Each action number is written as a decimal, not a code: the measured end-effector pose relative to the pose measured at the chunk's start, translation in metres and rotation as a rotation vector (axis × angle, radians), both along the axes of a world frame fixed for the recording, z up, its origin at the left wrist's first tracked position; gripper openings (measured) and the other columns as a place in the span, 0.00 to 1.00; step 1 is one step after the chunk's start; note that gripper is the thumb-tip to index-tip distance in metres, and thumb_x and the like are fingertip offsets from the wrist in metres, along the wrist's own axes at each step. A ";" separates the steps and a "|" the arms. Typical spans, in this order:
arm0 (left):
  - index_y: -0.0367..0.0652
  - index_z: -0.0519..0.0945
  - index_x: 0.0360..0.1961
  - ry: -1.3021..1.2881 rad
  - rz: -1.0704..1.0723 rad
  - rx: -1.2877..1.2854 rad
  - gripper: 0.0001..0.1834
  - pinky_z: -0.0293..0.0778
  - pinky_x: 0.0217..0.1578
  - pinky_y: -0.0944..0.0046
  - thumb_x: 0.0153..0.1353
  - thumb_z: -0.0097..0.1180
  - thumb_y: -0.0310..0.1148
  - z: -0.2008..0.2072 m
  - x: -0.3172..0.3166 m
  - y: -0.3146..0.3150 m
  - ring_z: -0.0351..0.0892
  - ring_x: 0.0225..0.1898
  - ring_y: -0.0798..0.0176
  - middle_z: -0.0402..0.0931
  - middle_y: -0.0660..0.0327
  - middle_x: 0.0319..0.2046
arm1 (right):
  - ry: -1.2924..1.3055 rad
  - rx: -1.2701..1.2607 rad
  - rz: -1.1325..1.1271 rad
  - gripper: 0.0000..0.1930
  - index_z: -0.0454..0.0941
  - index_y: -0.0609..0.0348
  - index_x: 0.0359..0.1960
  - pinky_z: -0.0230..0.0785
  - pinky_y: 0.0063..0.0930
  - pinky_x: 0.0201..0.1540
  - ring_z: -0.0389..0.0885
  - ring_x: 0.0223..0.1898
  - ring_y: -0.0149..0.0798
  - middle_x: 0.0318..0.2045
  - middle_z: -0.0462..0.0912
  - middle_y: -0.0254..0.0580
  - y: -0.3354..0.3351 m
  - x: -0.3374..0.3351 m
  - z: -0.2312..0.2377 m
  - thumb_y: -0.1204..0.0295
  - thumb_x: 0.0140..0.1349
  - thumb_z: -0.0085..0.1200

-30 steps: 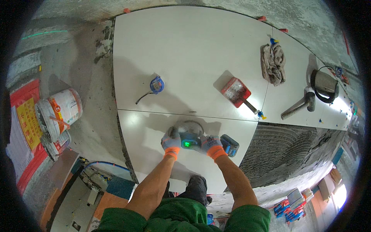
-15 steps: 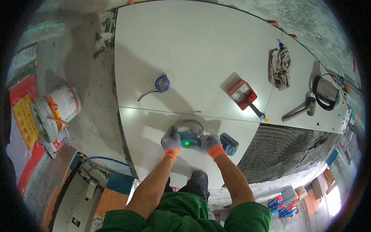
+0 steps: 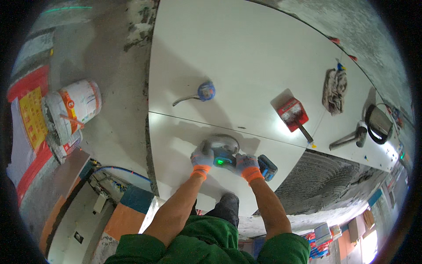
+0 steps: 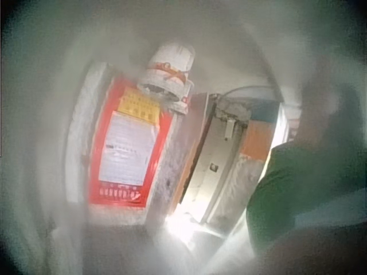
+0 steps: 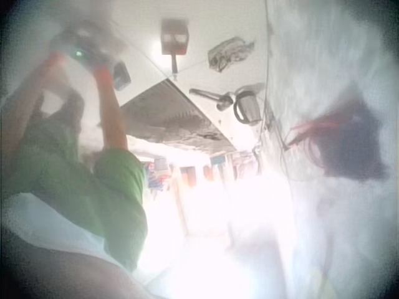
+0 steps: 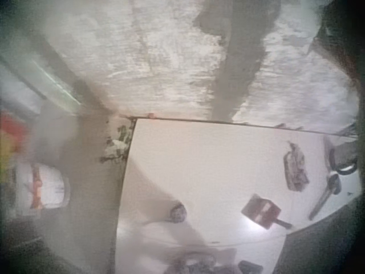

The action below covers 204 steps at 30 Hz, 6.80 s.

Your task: The person places a large white tile onto a bed of adhesive on the floor, presses it into place, and then uses a handheld grinder to smooth the surface and edges. The person also uses a small brush to clean the tile surface.

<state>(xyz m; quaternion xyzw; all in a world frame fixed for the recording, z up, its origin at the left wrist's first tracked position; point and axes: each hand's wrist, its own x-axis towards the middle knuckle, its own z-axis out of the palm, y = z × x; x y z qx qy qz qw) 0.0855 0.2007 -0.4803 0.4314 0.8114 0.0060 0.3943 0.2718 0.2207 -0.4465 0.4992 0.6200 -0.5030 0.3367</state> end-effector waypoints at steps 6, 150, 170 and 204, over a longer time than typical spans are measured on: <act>0.48 0.74 0.51 0.007 -0.045 0.003 0.26 0.73 0.45 0.53 0.48 0.53 0.42 -0.010 -0.007 -0.008 0.77 0.42 0.46 0.77 0.51 0.41 | -0.029 -0.030 0.058 0.33 0.74 0.61 0.45 0.70 0.39 0.44 0.80 0.42 0.47 0.38 0.81 0.49 0.009 -0.010 0.008 0.41 0.53 0.45; 0.34 0.53 0.64 0.374 -0.784 0.491 0.40 0.39 0.66 0.51 0.56 0.47 0.49 -0.085 -0.205 0.098 0.43 0.67 0.43 0.48 0.44 0.65 | -0.181 0.459 -0.396 0.30 0.66 0.57 0.54 0.69 0.40 0.48 0.77 0.46 0.48 0.43 0.77 0.50 -0.083 -0.058 -0.006 0.54 0.53 0.58; 0.39 0.79 0.39 0.167 -0.503 -0.158 0.25 0.72 0.45 0.54 0.47 0.56 0.49 0.039 0.169 0.031 0.78 0.43 0.48 0.79 0.48 0.39 | -0.064 0.087 -0.691 0.48 0.68 0.62 0.54 0.63 0.43 0.53 0.75 0.49 0.55 0.44 0.78 0.56 -0.099 0.113 0.011 0.27 0.49 0.35; 0.43 0.76 0.48 0.170 -0.486 -0.270 0.30 0.69 0.50 0.57 0.49 0.50 0.52 0.021 0.149 0.023 0.75 0.48 0.51 0.77 0.52 0.44 | 0.030 -0.017 -0.547 0.36 0.72 0.60 0.47 0.70 0.42 0.43 0.79 0.41 0.50 0.36 0.81 0.50 -0.072 0.120 0.008 0.38 0.52 0.46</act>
